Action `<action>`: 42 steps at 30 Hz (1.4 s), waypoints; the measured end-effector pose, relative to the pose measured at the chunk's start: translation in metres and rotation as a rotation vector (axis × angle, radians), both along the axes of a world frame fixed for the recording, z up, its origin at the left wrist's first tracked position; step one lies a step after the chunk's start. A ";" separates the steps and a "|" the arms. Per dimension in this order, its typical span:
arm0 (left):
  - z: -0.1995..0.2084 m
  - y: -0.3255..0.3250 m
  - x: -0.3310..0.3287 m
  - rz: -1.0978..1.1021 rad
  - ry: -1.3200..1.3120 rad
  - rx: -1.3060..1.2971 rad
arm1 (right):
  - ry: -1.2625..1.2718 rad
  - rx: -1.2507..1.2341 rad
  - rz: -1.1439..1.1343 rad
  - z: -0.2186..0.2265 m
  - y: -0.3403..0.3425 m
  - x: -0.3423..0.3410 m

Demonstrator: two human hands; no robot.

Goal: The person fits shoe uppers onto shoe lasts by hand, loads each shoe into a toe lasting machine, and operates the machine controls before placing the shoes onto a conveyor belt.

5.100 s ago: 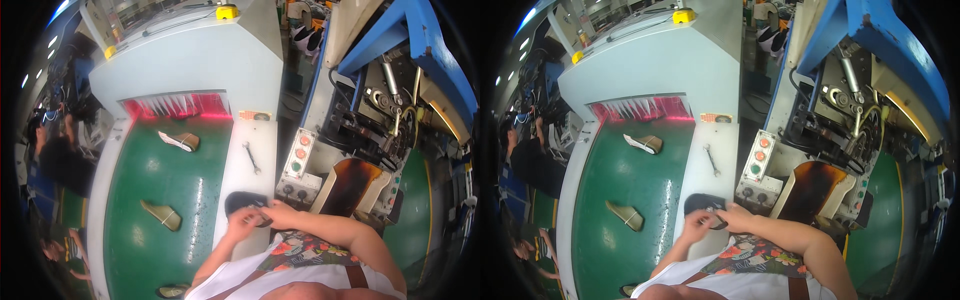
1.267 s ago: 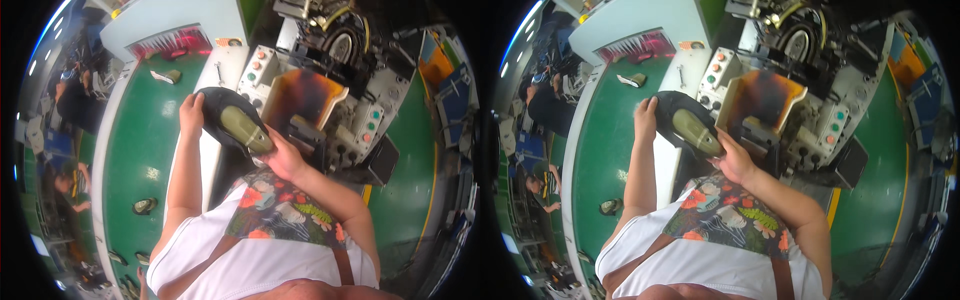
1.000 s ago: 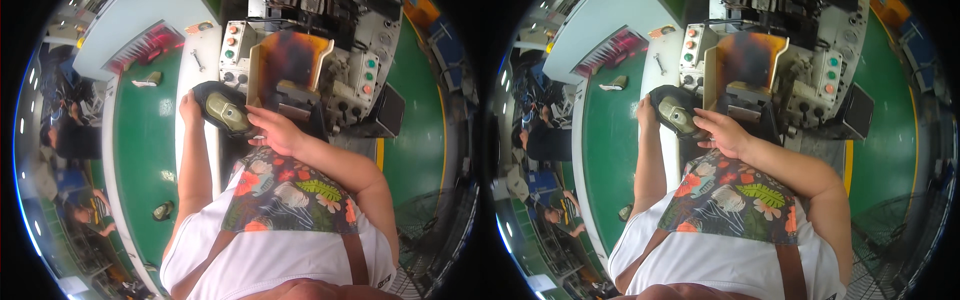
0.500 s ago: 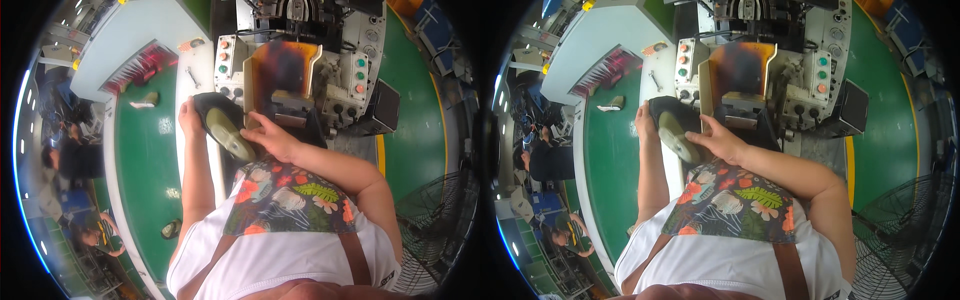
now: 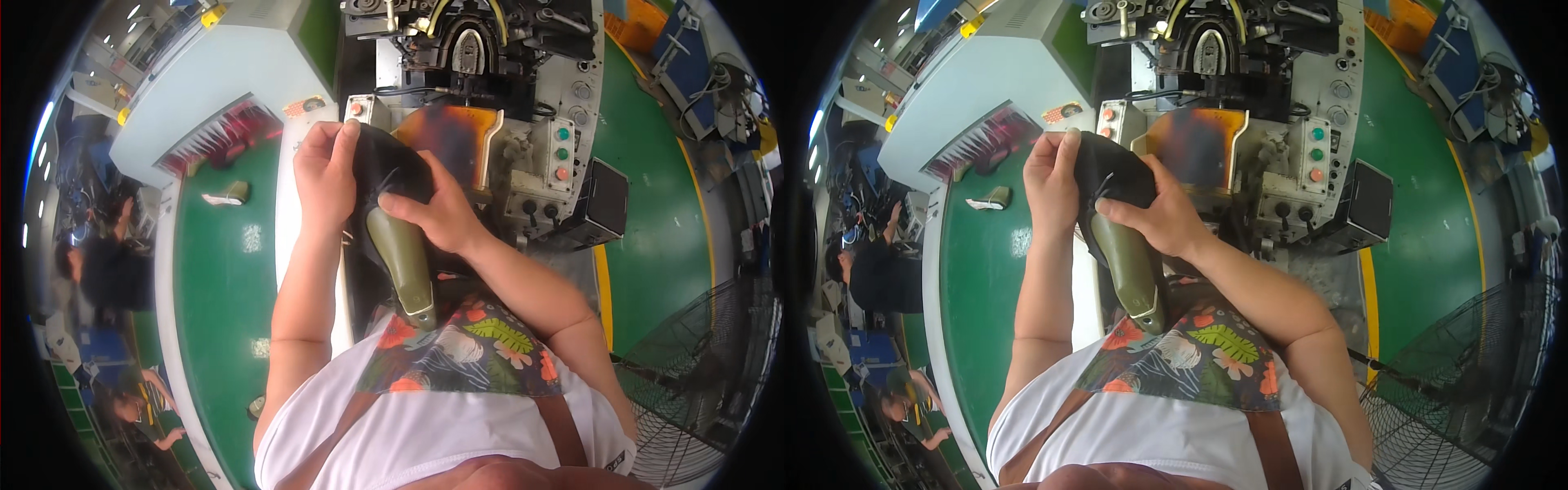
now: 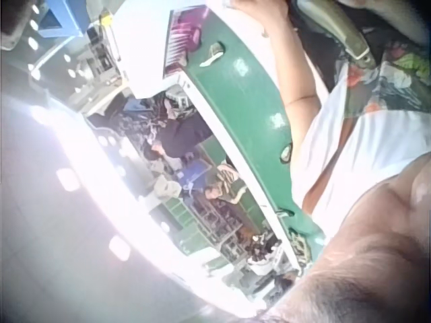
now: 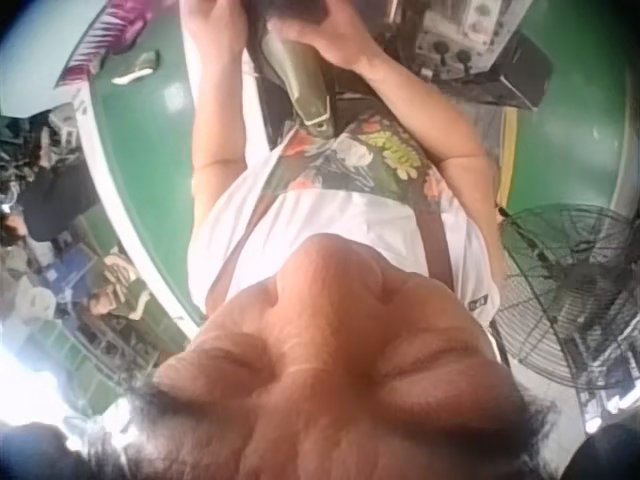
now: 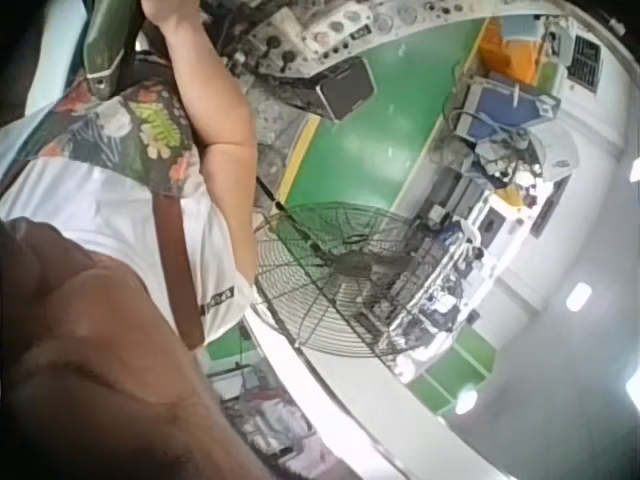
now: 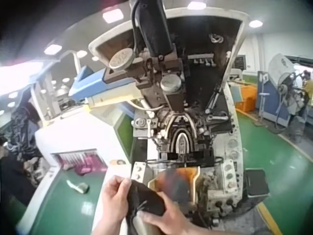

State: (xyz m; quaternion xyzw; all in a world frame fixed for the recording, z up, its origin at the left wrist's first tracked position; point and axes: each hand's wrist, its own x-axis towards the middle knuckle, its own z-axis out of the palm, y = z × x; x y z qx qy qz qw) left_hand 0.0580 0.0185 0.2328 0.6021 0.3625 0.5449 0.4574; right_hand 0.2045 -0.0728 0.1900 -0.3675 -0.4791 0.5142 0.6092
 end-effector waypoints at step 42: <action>-0.001 -0.026 0.064 -0.372 0.088 -0.080 | 0.135 -0.161 -0.295 -0.025 -0.045 0.045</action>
